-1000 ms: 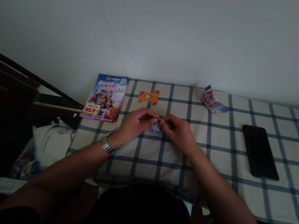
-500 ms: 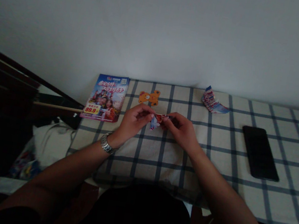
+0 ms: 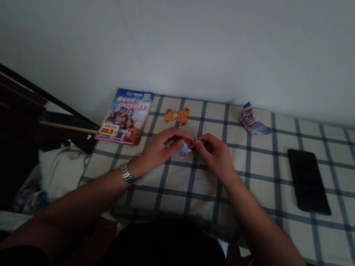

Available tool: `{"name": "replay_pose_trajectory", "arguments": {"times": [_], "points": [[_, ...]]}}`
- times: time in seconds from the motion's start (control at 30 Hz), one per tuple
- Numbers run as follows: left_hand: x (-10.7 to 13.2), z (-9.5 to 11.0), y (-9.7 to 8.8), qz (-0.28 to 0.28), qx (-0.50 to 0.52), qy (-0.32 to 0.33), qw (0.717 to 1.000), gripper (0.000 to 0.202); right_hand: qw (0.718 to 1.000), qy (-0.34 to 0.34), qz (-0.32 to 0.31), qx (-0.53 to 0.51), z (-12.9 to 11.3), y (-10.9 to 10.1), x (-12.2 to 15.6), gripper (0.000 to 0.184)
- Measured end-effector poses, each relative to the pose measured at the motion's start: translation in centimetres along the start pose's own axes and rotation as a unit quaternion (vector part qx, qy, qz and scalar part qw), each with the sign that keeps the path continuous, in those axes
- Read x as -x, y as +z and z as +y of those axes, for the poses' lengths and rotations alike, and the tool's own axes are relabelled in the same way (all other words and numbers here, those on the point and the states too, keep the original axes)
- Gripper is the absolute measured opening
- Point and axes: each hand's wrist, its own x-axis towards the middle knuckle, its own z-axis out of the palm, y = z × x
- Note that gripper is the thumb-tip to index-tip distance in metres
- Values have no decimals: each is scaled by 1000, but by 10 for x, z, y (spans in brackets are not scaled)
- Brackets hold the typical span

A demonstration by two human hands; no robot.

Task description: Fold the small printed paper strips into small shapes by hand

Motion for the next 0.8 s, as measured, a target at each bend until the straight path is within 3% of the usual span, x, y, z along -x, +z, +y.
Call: {"name": "replay_pose_trajectory", "arguments": {"times": [0.23, 0.43, 0.8], "points": [[0, -3, 1, 8, 14, -15, 1000, 18, 1000, 5, -11, -11, 1, 1, 0, 33], [-1, -9, -3, 23, 45, -39, 998, 23, 996, 7, -2, -86, 7, -1, -3, 35], [-1, -6, -5, 23, 3, -20, 1000, 19, 993, 3, 20, -114, 8, -3, -3, 33]]}}
